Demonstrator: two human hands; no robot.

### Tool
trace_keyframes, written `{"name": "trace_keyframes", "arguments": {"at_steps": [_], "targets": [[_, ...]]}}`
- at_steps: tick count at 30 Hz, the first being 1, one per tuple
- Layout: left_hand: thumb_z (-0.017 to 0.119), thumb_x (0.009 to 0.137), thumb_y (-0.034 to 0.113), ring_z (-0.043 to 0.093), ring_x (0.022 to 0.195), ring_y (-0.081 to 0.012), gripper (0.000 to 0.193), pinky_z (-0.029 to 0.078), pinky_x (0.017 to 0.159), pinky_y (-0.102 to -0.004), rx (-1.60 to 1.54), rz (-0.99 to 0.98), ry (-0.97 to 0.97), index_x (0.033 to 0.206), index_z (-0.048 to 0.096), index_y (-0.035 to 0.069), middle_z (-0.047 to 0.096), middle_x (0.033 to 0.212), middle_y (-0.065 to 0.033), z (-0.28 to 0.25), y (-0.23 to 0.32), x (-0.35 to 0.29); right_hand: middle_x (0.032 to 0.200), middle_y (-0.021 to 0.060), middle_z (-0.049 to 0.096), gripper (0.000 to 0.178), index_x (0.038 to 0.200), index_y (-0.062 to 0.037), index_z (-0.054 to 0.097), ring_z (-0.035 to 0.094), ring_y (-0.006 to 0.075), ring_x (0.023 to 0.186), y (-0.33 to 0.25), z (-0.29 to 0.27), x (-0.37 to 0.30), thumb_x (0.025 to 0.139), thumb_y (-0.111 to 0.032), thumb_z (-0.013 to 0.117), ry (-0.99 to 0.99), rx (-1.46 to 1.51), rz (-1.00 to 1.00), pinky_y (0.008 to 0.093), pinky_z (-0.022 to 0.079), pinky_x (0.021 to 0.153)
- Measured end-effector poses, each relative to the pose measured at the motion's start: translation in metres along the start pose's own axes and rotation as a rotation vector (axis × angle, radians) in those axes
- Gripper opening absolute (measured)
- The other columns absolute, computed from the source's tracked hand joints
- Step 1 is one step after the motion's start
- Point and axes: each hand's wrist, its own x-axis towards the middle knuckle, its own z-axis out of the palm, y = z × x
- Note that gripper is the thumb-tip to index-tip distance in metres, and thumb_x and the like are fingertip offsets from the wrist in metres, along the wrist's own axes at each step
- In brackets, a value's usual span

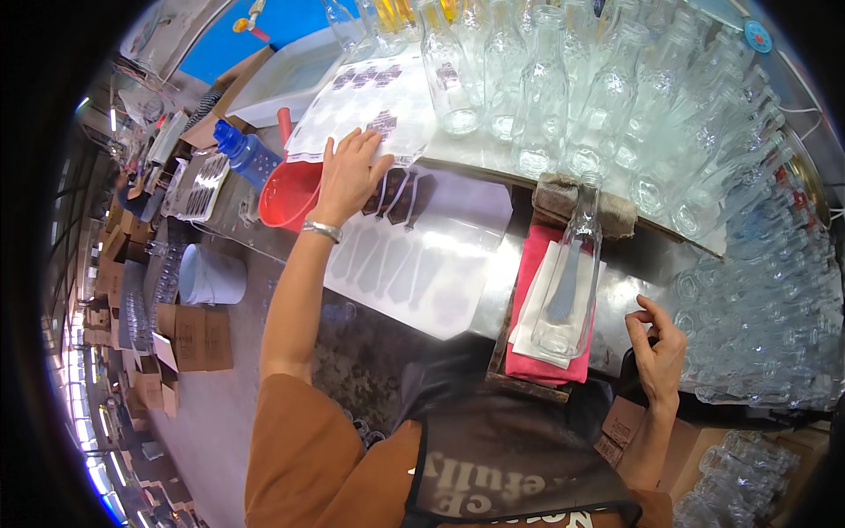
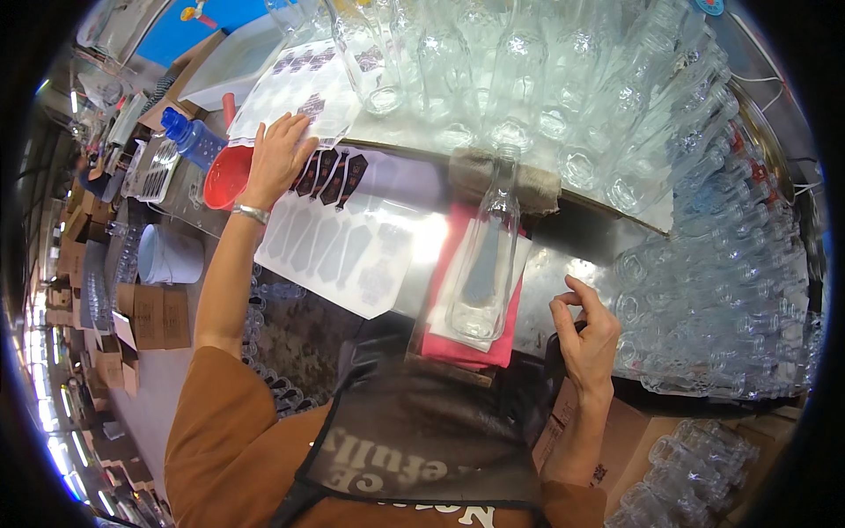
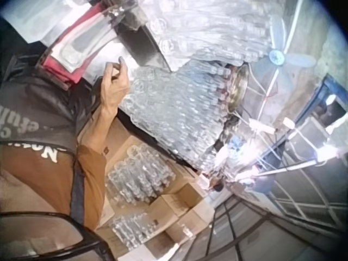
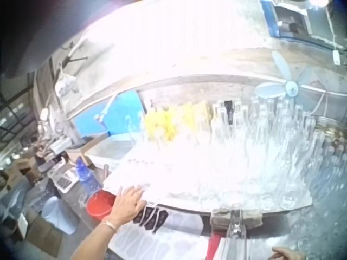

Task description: The person repeatedly picks up clear plastic bottles, places them on a padded stand, and applies a black label to each bottle using both hands. After labeling, the person sets the bottle aside and repeats the process with the next bottle.

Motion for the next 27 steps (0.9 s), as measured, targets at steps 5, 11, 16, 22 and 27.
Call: {"name": "trace_keyframes", "arguments": {"at_steps": [5,11,16,22,27], "targets": [[0.070,0.089,0.034,0.042,0.142,-0.0298,0.061,0.024,0.118,-0.0572,-0.092,0.055,0.122,0.141,0.054,0.008,0.050,0.150,-0.0114,0.000,0.013,-0.021,0.085,0.0093,0.073,0.033,0.118,-0.0001,0.067,0.055,0.0126,0.057,0.000,-0.009,-0.005,0.087,-0.012,0.072,0.002,-0.023,-0.005,0.0294,0.045,0.055],[0.067,0.089,0.021,0.044,0.140,-0.0276,0.052,0.026,0.118,-0.0551,-0.038,0.079,0.150,0.137,0.057,0.006,0.052,0.149,-0.0117,0.015,-0.004,-0.012,0.086,0.0059,0.073,0.035,0.121,-0.0006,0.067,0.049,0.0082,0.059,-0.018,-0.004,-0.012,0.088,-0.012,0.071,-0.066,-0.005,-0.054,0.0256,0.043,0.056],[0.064,0.091,0.009,0.059,0.123,-0.0253,0.031,0.040,0.110,-0.0453,-0.061,0.106,0.325,0.122,0.067,0.009,0.067,0.129,-0.0073,0.017,-0.010,-0.014,0.085,0.0080,0.072,0.043,0.122,0.0015,0.065,0.054,0.0116,0.054,-0.018,0.006,-0.027,0.083,-0.012,0.076,-0.120,0.084,-0.061,0.0275,0.045,0.053],[0.072,0.084,0.007,0.069,0.097,-0.0262,0.010,0.053,0.085,-0.0364,-0.182,-0.012,0.438,0.093,0.067,0.007,0.072,0.105,-0.0062,0.011,0.000,-0.013,0.086,0.0094,0.069,0.066,0.134,-0.0004,0.058,0.060,0.0198,0.061,-0.040,0.024,-0.041,0.076,-0.017,0.084,-0.180,0.057,-0.125,0.0314,0.048,0.057],[0.072,0.088,0.010,0.070,0.099,-0.0269,0.011,0.054,0.083,-0.0347,-0.333,0.018,0.401,0.096,0.068,0.004,0.073,0.108,-0.0079,0.008,-0.003,-0.025,0.088,0.0120,0.068,0.072,0.138,-0.0005,0.055,0.061,0.0229,0.062,-0.039,0.051,-0.044,0.074,-0.012,0.083,-0.037,-0.090,-0.235,0.0341,0.049,0.058]]}}
